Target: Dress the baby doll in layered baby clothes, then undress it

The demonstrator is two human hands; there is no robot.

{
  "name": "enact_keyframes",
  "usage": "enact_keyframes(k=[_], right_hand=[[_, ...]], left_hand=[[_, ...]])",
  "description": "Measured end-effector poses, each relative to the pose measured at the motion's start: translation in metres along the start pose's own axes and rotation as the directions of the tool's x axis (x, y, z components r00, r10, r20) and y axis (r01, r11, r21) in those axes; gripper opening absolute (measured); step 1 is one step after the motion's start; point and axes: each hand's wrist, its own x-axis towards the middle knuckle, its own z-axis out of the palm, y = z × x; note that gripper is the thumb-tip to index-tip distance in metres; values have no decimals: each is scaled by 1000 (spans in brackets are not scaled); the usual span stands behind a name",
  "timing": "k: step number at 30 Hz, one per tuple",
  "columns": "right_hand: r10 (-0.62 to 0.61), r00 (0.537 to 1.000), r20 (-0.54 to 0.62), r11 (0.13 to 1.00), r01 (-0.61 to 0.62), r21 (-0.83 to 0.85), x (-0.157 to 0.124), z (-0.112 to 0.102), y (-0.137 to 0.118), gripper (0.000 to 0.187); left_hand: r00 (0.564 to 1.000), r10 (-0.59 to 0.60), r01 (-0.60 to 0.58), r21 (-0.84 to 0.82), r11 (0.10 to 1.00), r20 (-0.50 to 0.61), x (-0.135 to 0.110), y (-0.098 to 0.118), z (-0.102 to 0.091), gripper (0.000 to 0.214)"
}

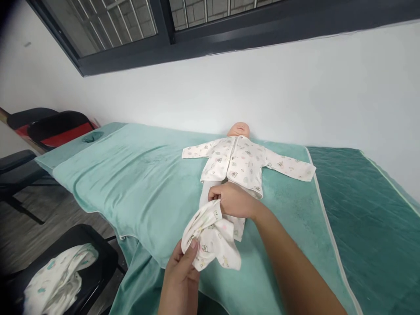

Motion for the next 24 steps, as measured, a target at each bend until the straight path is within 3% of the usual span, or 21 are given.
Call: enact_keyframes(k=[4, 7, 13, 20, 22, 24], right_hand=[[21, 1000, 7, 994, -20, -106, 1, 5, -2, 8], [36, 999, 4, 991, -35, -127, 0, 7, -3, 7], [22, 1000, 6, 993, -21, -117, -1, 8, -2, 5], [15, 1000, -20, 999, -15, 33, -3, 9, -1, 6], [5, 999, -37, 997, -2, 74, -3, 8, 0, 7], [-10, 998, -67, 997, 16, 77, -4, 8, 2, 8]], left_hand=[[989, 75, -71, 35, 997, -129, 5, -7, -14, 41], [987, 106, -89, 137, 987, -123, 11, -4, -19, 41], [998, 68, -60, 456, 888, -1, 16, 16, -20, 38], [959, -118, 2, 412, 911, 256, 25, 39, -10, 41], [959, -75, -59, 452, 890, 273, 34, 38, -9, 38], [961, 42, -184, 515, 837, 275, 46, 34, -8, 34]])
